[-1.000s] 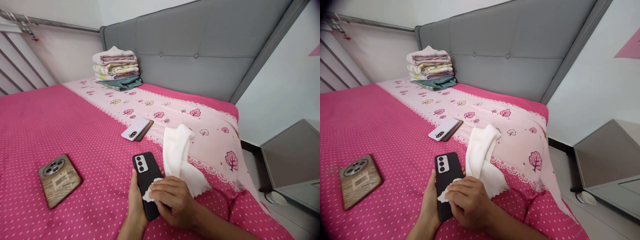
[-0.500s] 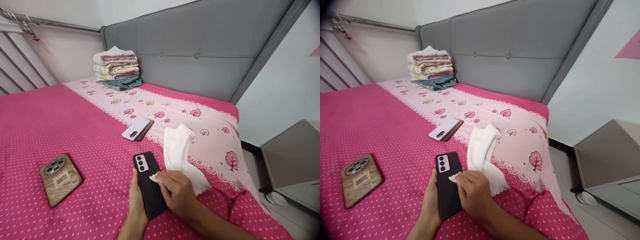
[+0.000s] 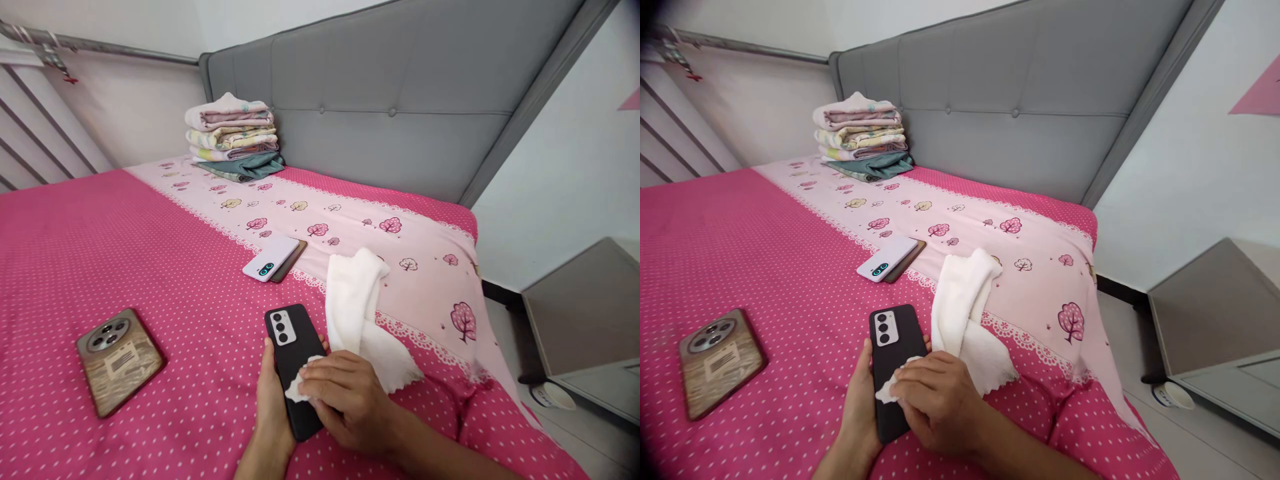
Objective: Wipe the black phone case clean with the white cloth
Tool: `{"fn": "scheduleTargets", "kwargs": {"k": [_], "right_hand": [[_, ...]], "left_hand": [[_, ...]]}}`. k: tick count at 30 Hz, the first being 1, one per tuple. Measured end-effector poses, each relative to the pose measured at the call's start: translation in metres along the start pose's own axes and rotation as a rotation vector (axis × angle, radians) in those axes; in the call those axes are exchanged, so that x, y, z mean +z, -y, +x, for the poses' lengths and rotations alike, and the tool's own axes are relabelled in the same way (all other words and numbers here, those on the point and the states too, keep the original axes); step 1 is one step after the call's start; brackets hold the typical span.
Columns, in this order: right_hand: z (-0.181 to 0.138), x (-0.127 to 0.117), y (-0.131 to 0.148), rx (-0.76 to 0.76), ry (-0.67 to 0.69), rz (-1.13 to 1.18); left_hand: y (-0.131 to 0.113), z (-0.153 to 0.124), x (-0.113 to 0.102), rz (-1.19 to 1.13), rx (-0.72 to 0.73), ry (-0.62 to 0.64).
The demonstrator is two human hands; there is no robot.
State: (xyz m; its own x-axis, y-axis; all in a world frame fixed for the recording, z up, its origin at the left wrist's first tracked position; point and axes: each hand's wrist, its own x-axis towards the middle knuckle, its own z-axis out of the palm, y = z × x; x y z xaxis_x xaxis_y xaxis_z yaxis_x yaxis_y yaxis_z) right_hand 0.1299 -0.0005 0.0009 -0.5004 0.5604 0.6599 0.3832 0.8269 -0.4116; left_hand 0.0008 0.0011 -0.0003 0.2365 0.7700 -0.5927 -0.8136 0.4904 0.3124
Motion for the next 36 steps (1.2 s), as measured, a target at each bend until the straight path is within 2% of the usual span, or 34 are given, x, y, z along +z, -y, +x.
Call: {"fn": "scheduleTargets", "kwargs": {"k": [7, 10, 17, 24, 29, 36], "right_hand": [[0.001, -0.002, 0.002, -0.046, 0.034, 0.032], [-0.001, 0.001, 0.002, 0.005, 0.033, 0.013], [-0.003, 0.009, -0.001, 0.163, -0.064, -0.075], [-0.009, 0.013, -0.006, 0.246, -0.097, -0.118], [-0.008, 0.010, -0.006, 0.195, -0.088, -0.080], [-0.003, 0.003, -0.002, 0.022, -0.014, -0.024]], "left_hand": [[-0.001, 0.002, -0.001, 0.000, -0.004, 0.007], [0.000, 0.002, -0.001, -0.011, -0.002, 0.017], [0.001, 0.000, 0.001, 0.035, 0.042, -0.022], [0.001, 0.000, 0.003, 0.070, 0.094, -0.076], [0.001, -0.001, 0.004, 0.061, 0.063, -0.069], [0.000, 0.003, -0.001, -0.006, -0.002, 0.019]]}}
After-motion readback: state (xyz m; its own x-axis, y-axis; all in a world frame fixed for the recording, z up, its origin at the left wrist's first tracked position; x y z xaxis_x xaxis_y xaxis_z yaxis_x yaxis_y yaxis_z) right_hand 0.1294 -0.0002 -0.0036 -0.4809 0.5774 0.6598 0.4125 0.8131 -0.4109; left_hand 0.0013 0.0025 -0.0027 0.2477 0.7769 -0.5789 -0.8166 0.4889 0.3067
